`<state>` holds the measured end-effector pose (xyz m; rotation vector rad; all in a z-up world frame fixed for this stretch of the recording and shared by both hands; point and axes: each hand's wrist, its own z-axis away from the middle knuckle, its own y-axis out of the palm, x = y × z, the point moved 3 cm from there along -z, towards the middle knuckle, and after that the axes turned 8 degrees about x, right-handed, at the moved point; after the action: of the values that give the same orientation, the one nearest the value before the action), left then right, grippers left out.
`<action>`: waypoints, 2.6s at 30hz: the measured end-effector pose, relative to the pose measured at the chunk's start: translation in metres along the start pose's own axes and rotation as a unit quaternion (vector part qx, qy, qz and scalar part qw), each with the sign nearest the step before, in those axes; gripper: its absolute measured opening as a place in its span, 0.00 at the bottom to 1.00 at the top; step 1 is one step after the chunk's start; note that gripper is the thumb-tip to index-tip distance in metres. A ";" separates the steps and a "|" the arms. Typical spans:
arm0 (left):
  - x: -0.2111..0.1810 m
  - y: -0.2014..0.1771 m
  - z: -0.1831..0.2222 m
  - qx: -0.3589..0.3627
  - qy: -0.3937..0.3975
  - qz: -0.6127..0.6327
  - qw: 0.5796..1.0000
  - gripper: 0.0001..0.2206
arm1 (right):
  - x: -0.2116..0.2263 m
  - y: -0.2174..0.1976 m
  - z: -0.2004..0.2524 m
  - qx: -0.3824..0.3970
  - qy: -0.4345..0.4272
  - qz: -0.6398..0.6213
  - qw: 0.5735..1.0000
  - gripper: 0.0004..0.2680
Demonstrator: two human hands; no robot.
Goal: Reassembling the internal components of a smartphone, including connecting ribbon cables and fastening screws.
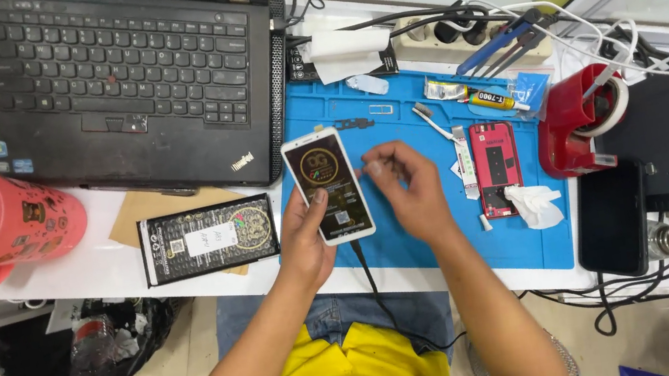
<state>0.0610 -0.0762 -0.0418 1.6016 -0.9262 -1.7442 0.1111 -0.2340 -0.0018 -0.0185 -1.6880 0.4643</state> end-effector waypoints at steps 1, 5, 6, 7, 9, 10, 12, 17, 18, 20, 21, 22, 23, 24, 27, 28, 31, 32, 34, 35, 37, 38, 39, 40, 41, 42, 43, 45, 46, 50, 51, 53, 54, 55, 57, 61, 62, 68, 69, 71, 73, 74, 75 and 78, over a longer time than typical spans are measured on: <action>0.002 0.003 -0.007 -0.005 0.004 0.004 1.000 0.24 | 0.003 0.003 0.004 0.007 0.001 0.002 1.000 0.06; 0.002 0.025 -0.030 0.062 0.020 -0.068 0.996 0.27 | 0.028 0.009 0.017 -0.004 -0.036 -0.055 0.998 0.04; 0.002 0.034 -0.038 0.080 0.016 -0.053 0.995 0.27 | 0.036 0.007 0.014 -0.012 -0.043 -0.057 0.997 0.03; 0.000 0.036 -0.041 0.088 0.015 -0.053 0.995 0.27 | 0.040 0.008 0.012 -0.018 -0.047 -0.053 0.997 0.03; 0.005 0.040 -0.048 0.054 -0.021 -0.002 0.998 0.20 | 0.046 0.003 0.013 -0.063 -0.059 -0.054 0.995 0.02; 0.002 0.042 -0.051 0.065 -0.040 0.003 0.997 0.20 | 0.042 0.002 0.014 -0.082 -0.050 -0.046 0.994 0.02; -0.003 0.043 -0.058 0.063 -0.049 -0.035 0.996 0.20 | 0.030 -0.002 0.015 -0.111 -0.038 -0.069 0.991 0.02; 0.007 0.021 -0.081 0.069 -0.071 0.004 0.995 0.14 | 0.041 0.001 0.028 -0.149 -0.032 0.078 0.985 0.03; 0.013 0.014 -0.085 0.066 -0.089 0.013 0.994 0.11 | 0.041 0.004 0.031 -0.161 -0.026 0.116 0.980 0.05; 0.017 0.013 -0.082 0.063 -0.102 0.018 0.993 0.11 | 0.049 0.004 0.031 -0.163 -0.015 0.153 0.975 0.05; 0.017 0.011 -0.080 0.054 -0.107 0.021 0.993 0.11 | 0.053 0.006 0.031 -0.155 -0.007 0.185 0.970 0.06; 0.018 0.008 -0.080 0.057 -0.107 0.022 0.992 0.11 | 0.055 0.007 0.031 -0.157 -0.008 0.187 0.970 0.06; 0.018 0.006 -0.080 0.054 -0.110 0.017 0.992 0.11 | 0.056 0.009 0.031 -0.152 0.000 0.190 0.970 0.06; 0.019 0.003 -0.080 0.052 -0.117 0.010 0.992 0.11 | 0.058 0.011 0.033 -0.150 0.011 0.193 0.970 0.07; 0.017 0.004 -0.076 0.053 -0.117 0.010 0.992 0.11 | 0.060 0.013 0.037 -0.141 0.017 0.173 0.975 0.09; 0.018 0.003 -0.077 0.055 -0.115 0.012 0.992 0.11 | 0.067 0.010 0.039 -0.141 0.015 0.175 0.974 0.09; 0.020 -0.003 -0.076 0.050 -0.104 0.009 0.993 0.12 | 0.067 0.006 0.047 -0.131 0.016 0.118 0.984 0.12; 0.019 -0.004 -0.076 0.058 -0.110 0.017 0.992 0.11 | 0.059 0.004 0.049 -0.153 -0.001 0.106 0.982 0.09; 0.019 -0.007 -0.075 0.060 -0.108 0.024 0.992 0.11 | 0.048 0.000 0.052 -0.168 -0.022 0.092 0.981 0.06; 0.020 -0.007 -0.074 0.066 -0.110 0.034 0.991 0.10 | 0.044 -0.003 0.054 -0.176 -0.027 0.052 0.983 0.04; 0.020 -0.005 -0.075 0.066 -0.101 0.041 0.992 0.10 | 0.042 -0.008 0.050 -0.174 -0.037 0.008 0.984 0.04; 0.020 -0.004 -0.075 0.076 -0.104 0.052 0.990 0.10 | 0.040 -0.008 0.048 -0.166 -0.033 -0.022 0.985 0.05; 0.021 -0.004 -0.075 0.087 -0.107 0.062 0.989 0.09 | 0.039 -0.008 0.045 -0.158 -0.029 -0.051 0.986 0.06; 0.021 -0.002 -0.075 0.077 -0.098 0.056 0.991 0.09 | 0.041 -0.007 0.044 -0.146 -0.031 -0.061 0.987 0.06; 0.022 0.000 -0.075 0.086 -0.104 0.064 0.989 0.09 | 0.042 -0.007 0.043 -0.151 -0.022 -0.057 0.987 0.05; 0.022 0.002 -0.074 0.092 -0.104 0.075 0.988 0.09 | 0.043 -0.006 0.041 -0.148 -0.013 -0.051 0.988 0.06; 0.015 0.004 -0.068 0.078 -0.090 0.071 0.990 0.09 | 0.045 -0.005 0.039 -0.130 -0.015 -0.059 0.990 0.06; 0.009 0.021 -0.065 0.127 -0.109 0.085 0.982 0.09 | 0.050 -0.010 0.036 -0.116 -0.038 -0.047 0.991 0.05; 0.012 0.014 -0.065 0.119 -0.107 0.085 0.983 0.09 | 0.052 -0.009 0.036 -0.109 -0.034 -0.051 0.992 0.05; 0.018 0.009 -0.070 0.145 -0.101 0.100 0.979 0.07 | 0.058 -0.011 0.034 -0.109 -0.070 -0.014 0.991 0.04; 0.017 0.011 -0.069 0.151 -0.096 0.102 0.979 0.07 | 0.059 -0.011 0.035 -0.113 -0.076 -0.003 0.991 0.04; 0.017 0.012 -0.066 0.150 -0.089 0.105 0.979 0.06 | 0.061 -0.012 0.035 -0.109 -0.082 0.008 0.991 0.04; 0.016 0.014 -0.068 0.157 -0.083 0.106 0.978 0.06 | 0.063 -0.012 0.032 -0.112 -0.093 0.020 0.989 0.04; 0.016 0.013 -0.070 0.157 -0.081 0.106 0.979 0.06 | 0.065 -0.013 0.030 -0.111 -0.094 0.021 0.989 0.04; 0.020 0.012 -0.069 0.167 -0.080 0.109 0.977 0.06 | 0.069 -0.014 0.028 -0.110 -0.094 0.043 0.988 0.03; 0.017 0.014 -0.069 0.181 -0.076 0.100 0.975 0.06 | 0.071 -0.016 0.026 -0.106 -0.086 0.047 0.989 0.03; 0.017 0.013 -0.068 0.185 -0.074 0.099 0.975 0.06 | 0.068 -0.017 0.026 -0.102 -0.077 0.042 0.991 0.03; 0.012 0.016 -0.065 0.194 -0.072 0.099 0.973 0.05 | 0.064 -0.018 0.027 -0.096 -0.042 0.014 0.994 0.02; 0.009 0.018 -0.065 0.199 -0.072 0.100 0.972 0.05 | 0.064 -0.018 0.026 -0.095 -0.039 0.011 0.995 0.02; 0.014 0.014 -0.066 0.202 -0.069 0.097 0.972 0.05 | 0.062 -0.017 0.026 -0.093 -0.035 0.003 0.995 0.02; 0.014 0.013 -0.068 0.207 -0.065 0.093 0.972 0.05 | 0.060 -0.018 0.025 -0.093 -0.034 -0.005 0.995 0.02; 0.013 0.015 -0.067 0.211 -0.064 0.092 0.971 0.05 | 0.059 -0.018 0.026 -0.094 -0.029 -0.011 0.995 0.02; 0.012 0.016 -0.066 0.215 -0.063 0.090 0.970 0.04 | 0.058 -0.017 0.026 -0.094 -0.025 -0.017 0.995 0.02; 0.014 0.015 -0.067 0.210 -0.058 0.097 0.971 0.04 | 0.058 -0.017 0.026 -0.094 -0.022 -0.022 0.995 0.02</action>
<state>0.1262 -0.1030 -0.0405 1.6047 -1.5379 -1.5895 0.0800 -0.2414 0.0553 -0.1096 -1.7670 0.2729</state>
